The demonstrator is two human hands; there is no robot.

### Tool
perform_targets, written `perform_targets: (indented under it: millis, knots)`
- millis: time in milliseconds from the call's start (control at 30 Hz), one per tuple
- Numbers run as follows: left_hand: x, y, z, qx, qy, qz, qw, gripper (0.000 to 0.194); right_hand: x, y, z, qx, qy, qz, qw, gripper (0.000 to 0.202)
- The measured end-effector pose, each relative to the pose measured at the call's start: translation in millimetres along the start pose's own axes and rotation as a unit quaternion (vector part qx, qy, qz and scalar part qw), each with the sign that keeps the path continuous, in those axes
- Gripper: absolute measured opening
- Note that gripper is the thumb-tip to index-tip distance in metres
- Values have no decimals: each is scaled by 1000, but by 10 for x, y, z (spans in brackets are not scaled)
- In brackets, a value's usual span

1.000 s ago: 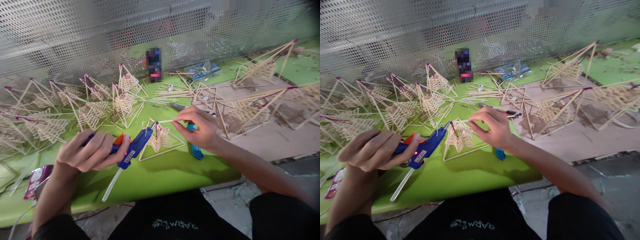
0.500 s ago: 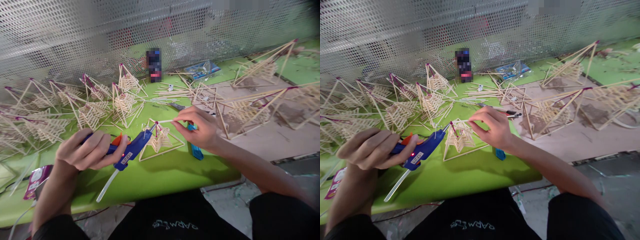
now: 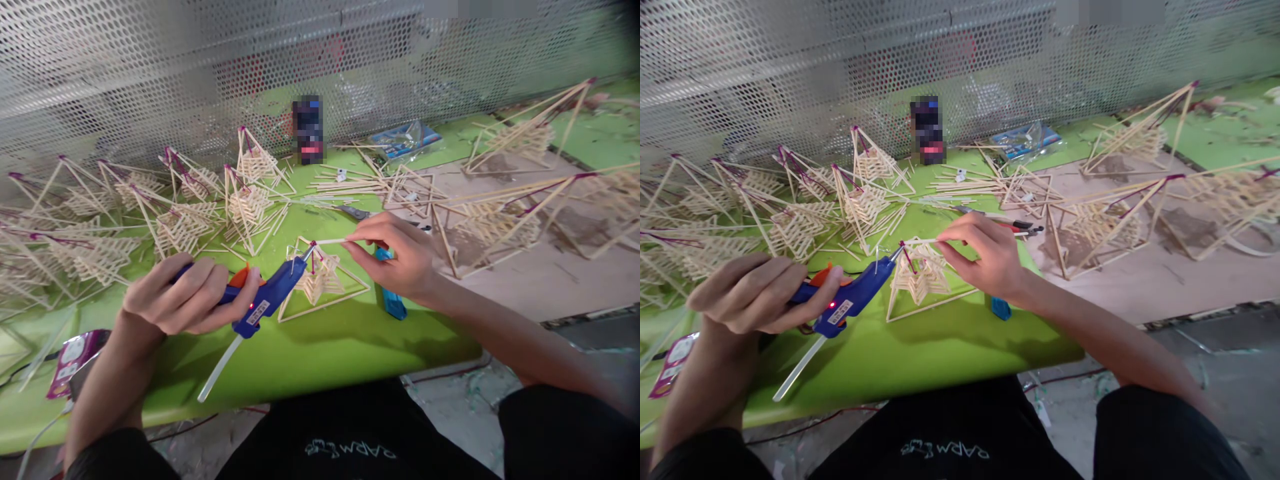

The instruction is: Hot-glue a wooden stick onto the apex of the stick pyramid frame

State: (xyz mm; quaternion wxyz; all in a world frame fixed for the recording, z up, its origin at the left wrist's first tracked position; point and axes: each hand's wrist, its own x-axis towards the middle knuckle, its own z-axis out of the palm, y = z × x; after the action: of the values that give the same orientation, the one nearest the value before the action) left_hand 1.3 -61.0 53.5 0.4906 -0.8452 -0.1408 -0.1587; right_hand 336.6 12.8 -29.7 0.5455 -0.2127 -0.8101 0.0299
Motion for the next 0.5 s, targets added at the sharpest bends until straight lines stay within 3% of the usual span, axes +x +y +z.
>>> perform_targets:
  millis: [100, 233, 400, 500]
  knots:
    - [-17, -5, -1, -16, 13, -16, 1000, 30, 2, 1, -1, 5, 1, 0, 1000, 25]
    - [-12, -36, 7, -37, 10, -38, 999, 45, 6, -2, -2, 6, 0, 2, 1000, 24]
    - [7, -70, 15, 9, 53, 34, 998, 26, 12, 6, 3, -1, -1, 3, 1000, 21]
    - [-41, -106, 31, 3, 79, 41, 996, 26, 10, 19, 9, -1, 0, 2, 1000, 20]
